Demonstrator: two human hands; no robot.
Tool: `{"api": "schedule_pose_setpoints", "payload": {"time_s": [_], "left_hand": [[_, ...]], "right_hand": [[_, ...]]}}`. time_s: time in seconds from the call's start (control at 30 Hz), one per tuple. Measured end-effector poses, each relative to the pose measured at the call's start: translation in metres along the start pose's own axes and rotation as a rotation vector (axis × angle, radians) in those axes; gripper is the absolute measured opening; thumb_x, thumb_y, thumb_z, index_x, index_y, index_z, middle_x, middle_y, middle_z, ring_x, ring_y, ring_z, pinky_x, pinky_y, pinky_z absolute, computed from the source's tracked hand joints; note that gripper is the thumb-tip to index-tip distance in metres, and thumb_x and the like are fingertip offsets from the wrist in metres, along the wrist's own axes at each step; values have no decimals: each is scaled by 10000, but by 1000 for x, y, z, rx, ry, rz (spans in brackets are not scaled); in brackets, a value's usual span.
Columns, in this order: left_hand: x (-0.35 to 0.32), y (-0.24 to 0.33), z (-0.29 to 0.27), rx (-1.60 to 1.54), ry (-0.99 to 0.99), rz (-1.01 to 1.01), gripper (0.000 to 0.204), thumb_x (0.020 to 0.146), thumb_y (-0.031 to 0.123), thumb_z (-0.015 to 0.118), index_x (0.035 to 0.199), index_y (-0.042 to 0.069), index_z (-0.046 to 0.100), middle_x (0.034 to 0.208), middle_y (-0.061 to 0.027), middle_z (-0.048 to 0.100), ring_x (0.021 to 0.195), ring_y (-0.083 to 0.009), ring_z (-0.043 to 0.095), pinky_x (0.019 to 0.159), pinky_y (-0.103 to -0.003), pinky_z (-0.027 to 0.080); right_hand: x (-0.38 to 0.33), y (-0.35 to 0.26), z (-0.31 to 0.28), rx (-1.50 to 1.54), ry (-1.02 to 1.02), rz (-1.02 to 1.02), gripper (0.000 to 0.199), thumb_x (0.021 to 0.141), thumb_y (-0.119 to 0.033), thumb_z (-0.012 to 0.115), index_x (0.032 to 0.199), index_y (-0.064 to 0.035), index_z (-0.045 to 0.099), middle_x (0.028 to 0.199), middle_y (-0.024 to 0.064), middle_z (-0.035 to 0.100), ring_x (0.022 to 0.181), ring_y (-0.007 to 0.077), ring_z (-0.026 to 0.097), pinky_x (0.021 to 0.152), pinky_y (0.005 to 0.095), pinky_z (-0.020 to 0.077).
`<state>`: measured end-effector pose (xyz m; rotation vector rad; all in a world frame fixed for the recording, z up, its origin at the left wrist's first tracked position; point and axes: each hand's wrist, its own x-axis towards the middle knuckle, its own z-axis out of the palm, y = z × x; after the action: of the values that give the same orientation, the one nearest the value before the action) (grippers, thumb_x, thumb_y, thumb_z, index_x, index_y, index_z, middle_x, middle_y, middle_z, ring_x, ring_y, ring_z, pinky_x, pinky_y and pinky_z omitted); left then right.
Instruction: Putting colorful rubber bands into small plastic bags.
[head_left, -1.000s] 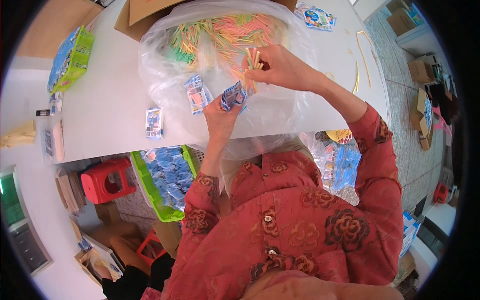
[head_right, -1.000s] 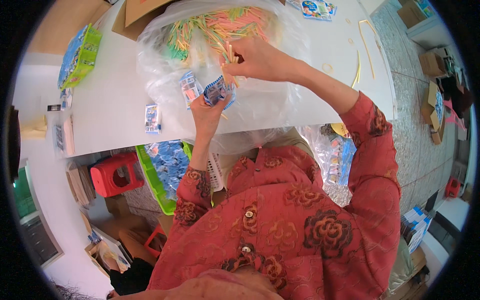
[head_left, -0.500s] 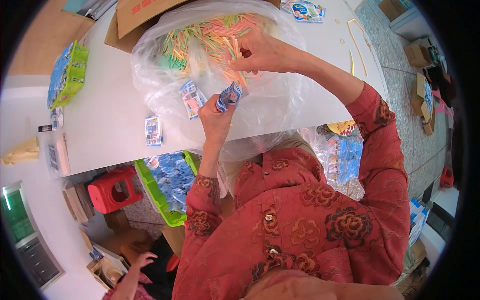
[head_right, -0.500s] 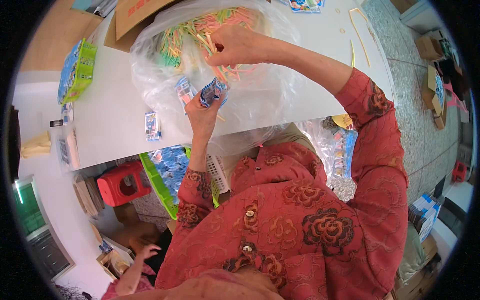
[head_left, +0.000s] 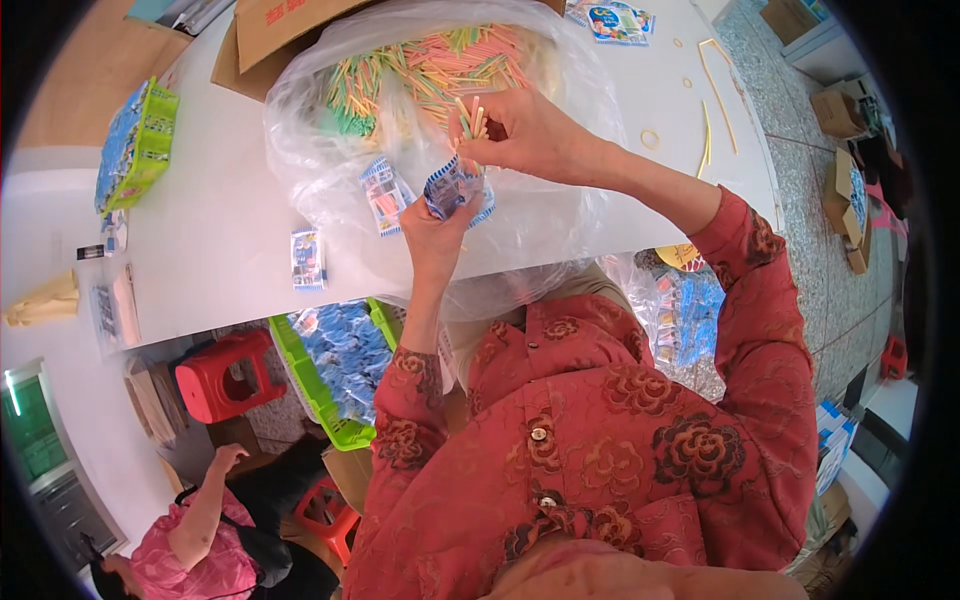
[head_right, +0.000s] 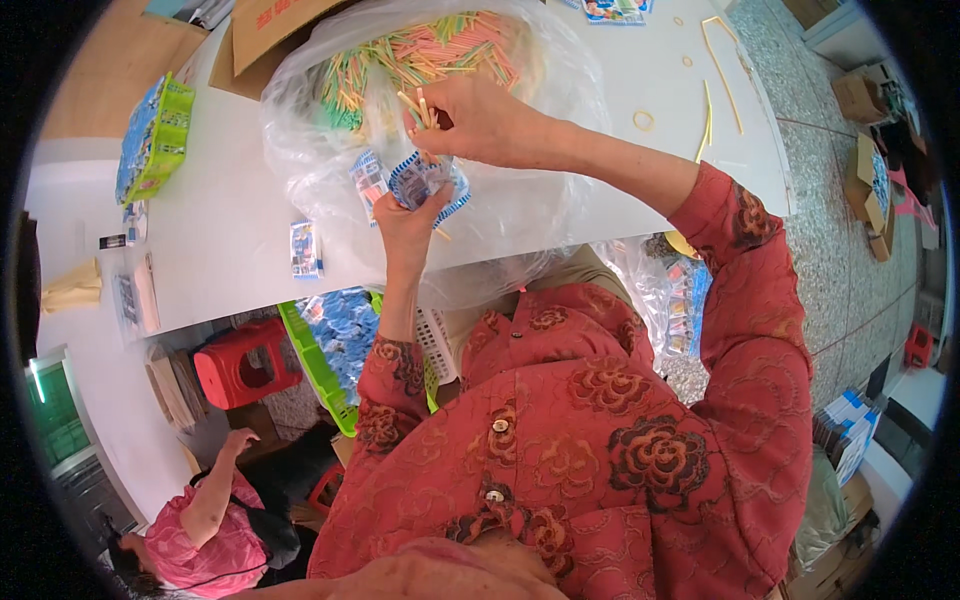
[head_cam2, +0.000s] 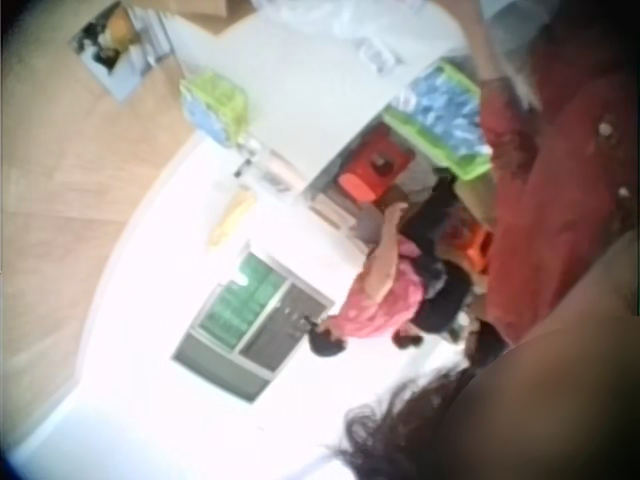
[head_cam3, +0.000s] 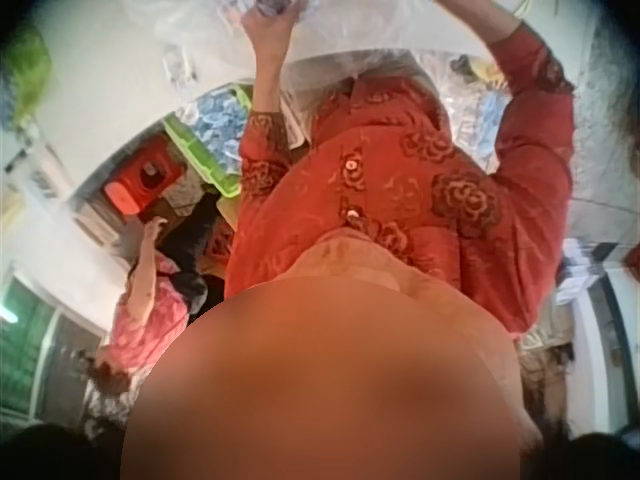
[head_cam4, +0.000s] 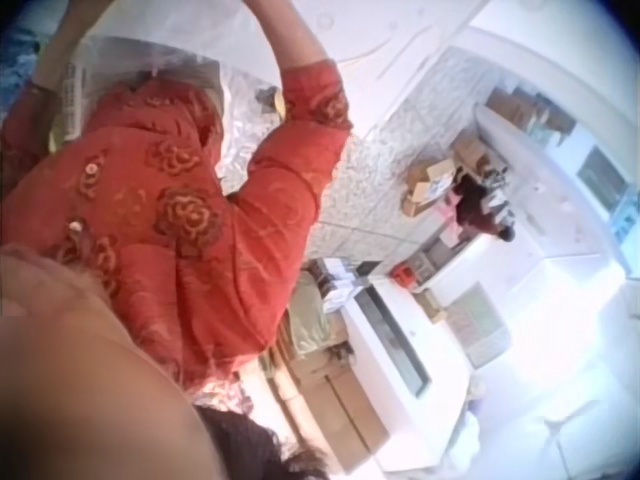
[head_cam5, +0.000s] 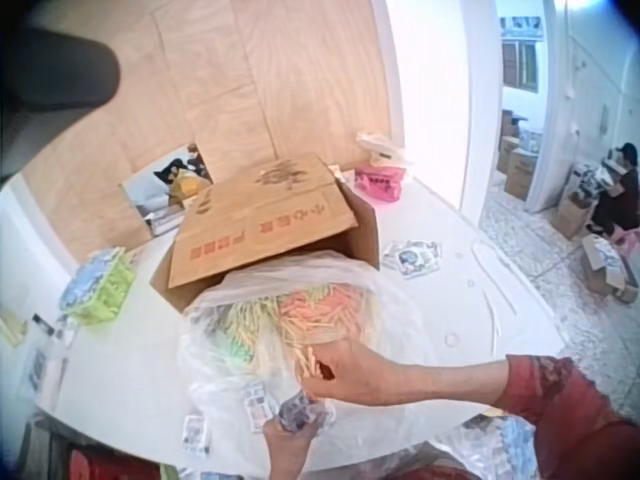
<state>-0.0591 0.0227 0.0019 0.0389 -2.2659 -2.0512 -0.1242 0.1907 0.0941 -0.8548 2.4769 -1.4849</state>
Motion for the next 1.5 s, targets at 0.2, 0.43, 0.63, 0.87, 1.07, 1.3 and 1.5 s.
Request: {"api": "schedule_pose_setpoints", "payload": {"time_s": [0.2,0.43,0.63,0.87,1.07,1.3,1.5], "left_hand": [[0,-1,4,-109,-22,-64,158,718,47,689,864,-7,661,765,8,641,662,-37,537,611,-205,449],[1,-2,4,-148,-27,-79,161,720,35,686,870,-14,655,787,-3,646,679,-46,560,630,-204,458],[3,0,4,-304,-6,-119,227,705,15,698,924,-13,646,841,-27,651,703,-71,587,645,-217,479],[3,4,4,-355,-28,-224,243,692,11,705,926,-6,639,839,-29,649,695,-82,595,634,-216,477],[2,2,4,-294,-35,-142,223,696,18,705,907,-11,642,827,-23,647,690,-71,586,623,-209,466],[1,5,7,-307,-49,-99,230,703,28,706,921,-16,647,829,-26,650,698,-69,586,632,-209,471],[1,6,4,-284,-68,-114,235,707,32,706,929,-18,649,835,-24,651,710,-68,586,645,-206,471]], "right_hand": [[1,12,4,4,14,-65,188,789,-196,596,768,-16,546,587,48,505,523,124,460,490,282,383],[4,9,2,129,-98,69,218,876,-242,544,892,-28,583,689,9,594,578,69,506,517,229,433],[0,5,9,208,50,28,219,846,-212,559,778,-5,585,619,57,559,538,111,519,478,278,396],[-5,4,12,81,70,-204,124,865,-132,574,874,-9,585,698,6,556,617,60,474,546,214,394],[0,7,8,35,-48,-18,236,855,-215,555,777,3,596,624,102,530,551,186,488,512,311,385],[5,17,14,-141,106,-194,254,912,-236,475,955,-41,633,847,47,533,753,124,515,628,272,408],[5,18,17,113,-47,-62,279,917,-258,457,1000,-49,623,1040,74,516,869,135,546,744,280,447]]}}
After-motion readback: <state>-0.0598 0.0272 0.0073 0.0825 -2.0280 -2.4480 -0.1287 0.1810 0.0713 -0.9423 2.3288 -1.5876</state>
